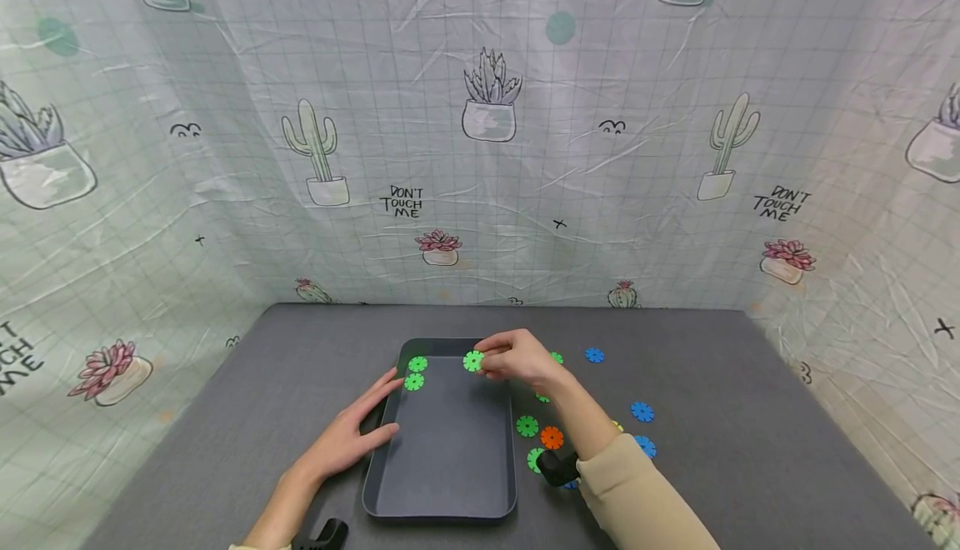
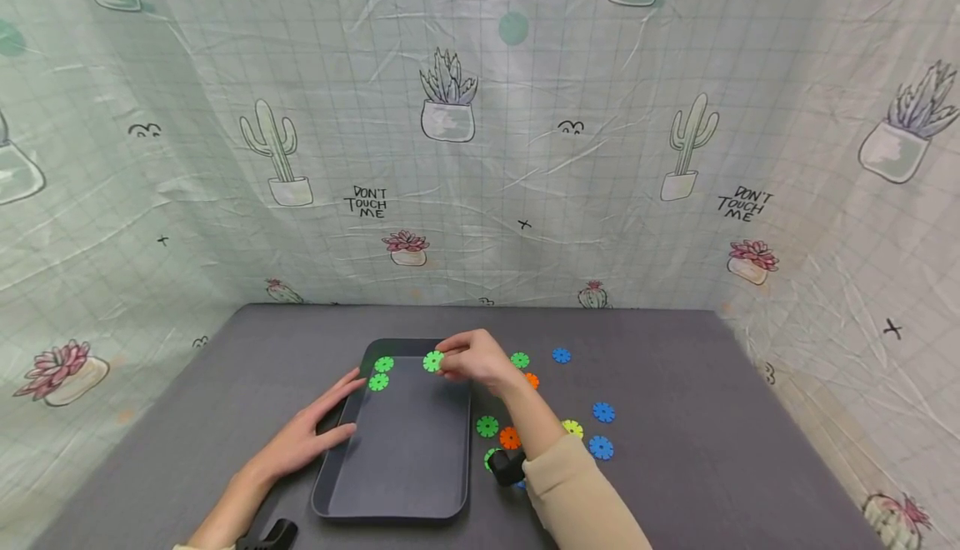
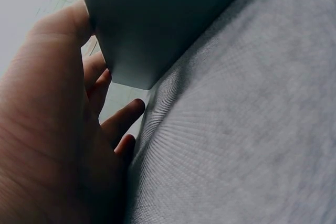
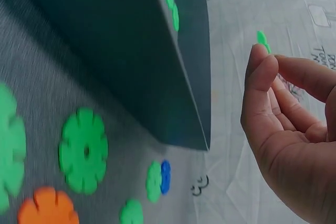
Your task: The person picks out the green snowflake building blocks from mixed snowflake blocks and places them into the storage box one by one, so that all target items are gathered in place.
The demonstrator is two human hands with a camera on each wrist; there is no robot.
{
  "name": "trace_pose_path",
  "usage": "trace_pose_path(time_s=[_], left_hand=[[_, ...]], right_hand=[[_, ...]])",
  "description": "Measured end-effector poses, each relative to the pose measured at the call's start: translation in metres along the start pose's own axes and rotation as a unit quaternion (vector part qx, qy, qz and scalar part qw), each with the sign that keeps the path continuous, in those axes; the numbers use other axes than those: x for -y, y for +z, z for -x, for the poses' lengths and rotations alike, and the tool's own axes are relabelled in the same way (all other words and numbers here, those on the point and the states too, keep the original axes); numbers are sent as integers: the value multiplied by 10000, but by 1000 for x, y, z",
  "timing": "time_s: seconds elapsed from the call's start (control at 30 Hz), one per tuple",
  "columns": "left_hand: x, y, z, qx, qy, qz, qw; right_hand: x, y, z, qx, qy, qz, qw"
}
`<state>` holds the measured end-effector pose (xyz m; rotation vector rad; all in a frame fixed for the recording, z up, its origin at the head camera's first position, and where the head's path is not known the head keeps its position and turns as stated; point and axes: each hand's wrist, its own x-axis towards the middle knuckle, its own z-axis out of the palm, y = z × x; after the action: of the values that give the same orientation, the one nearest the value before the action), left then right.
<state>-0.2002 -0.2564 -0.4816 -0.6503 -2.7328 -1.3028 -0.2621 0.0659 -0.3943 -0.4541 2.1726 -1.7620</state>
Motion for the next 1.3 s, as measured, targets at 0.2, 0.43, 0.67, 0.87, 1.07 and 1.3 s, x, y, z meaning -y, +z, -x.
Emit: trace_pose_path(time_s=[0.2,0.43,0.67,0.87,1.07,1.3], left_hand=[[0,1,0,-13,-7,-29,10000],[-2,0,0,-4,-99,24,9999],[-4,-1,0,17,-131,51,9999],[-2,0,1,28,-80,-18,10000],[-4,0,1,93,-198,7,9998],[-6,-2,0,138,-268,23,9995]], right_hand=[[1,17,-11,21,90,-120,9999],[3,31,-20,134,180,-306,9993],[2,45,-26,250,121,-312,9991],[-3,58,-32,274,221,-297,9989],[-9,72,-36,255,302,-291,9988],[-12,83,-40,285,377,-235,9986]])
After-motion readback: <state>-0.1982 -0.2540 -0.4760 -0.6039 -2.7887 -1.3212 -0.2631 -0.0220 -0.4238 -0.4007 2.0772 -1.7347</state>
